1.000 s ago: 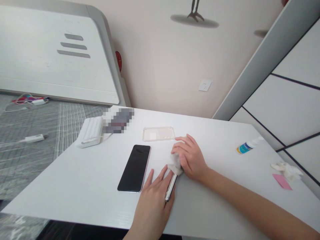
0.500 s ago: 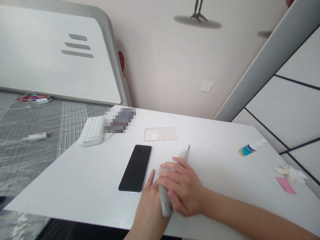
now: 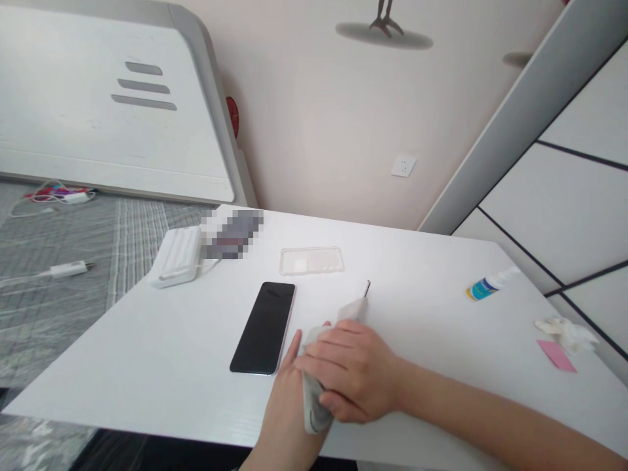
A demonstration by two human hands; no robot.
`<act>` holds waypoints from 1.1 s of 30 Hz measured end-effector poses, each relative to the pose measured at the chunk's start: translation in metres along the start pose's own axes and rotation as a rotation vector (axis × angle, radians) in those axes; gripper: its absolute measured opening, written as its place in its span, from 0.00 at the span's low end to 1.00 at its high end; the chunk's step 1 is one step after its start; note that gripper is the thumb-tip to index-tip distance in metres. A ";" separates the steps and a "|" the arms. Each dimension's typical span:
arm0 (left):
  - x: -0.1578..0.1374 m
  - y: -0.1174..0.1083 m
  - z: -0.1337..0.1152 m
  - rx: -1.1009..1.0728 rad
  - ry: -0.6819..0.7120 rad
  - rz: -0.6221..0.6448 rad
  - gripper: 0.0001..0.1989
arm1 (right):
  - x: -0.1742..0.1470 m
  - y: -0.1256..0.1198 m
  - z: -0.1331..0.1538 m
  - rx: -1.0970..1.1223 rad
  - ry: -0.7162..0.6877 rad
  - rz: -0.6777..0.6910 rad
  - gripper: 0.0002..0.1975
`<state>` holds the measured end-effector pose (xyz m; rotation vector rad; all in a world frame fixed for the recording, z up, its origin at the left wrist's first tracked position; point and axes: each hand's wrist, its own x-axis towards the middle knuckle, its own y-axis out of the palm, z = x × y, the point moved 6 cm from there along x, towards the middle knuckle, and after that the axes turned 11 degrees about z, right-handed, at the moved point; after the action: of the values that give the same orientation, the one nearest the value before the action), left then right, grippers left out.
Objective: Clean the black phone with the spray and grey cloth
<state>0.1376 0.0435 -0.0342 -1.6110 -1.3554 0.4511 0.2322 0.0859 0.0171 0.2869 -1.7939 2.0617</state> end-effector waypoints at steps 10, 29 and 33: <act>0.000 -0.002 -0.008 0.071 0.084 0.002 0.17 | -0.004 -0.006 -0.011 0.000 0.105 -0.076 0.21; 0.001 -0.006 -0.007 0.096 0.003 0.048 0.19 | -0.011 -0.014 -0.052 -0.036 0.238 -0.074 0.22; 0.001 -0.005 -0.007 0.100 0.023 0.041 0.20 | -0.012 -0.014 -0.043 -0.026 0.298 -0.114 0.18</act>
<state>0.1407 0.0414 -0.0263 -1.5597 -1.2652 0.5149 0.2535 0.1275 0.0179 0.0669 -1.5858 1.8876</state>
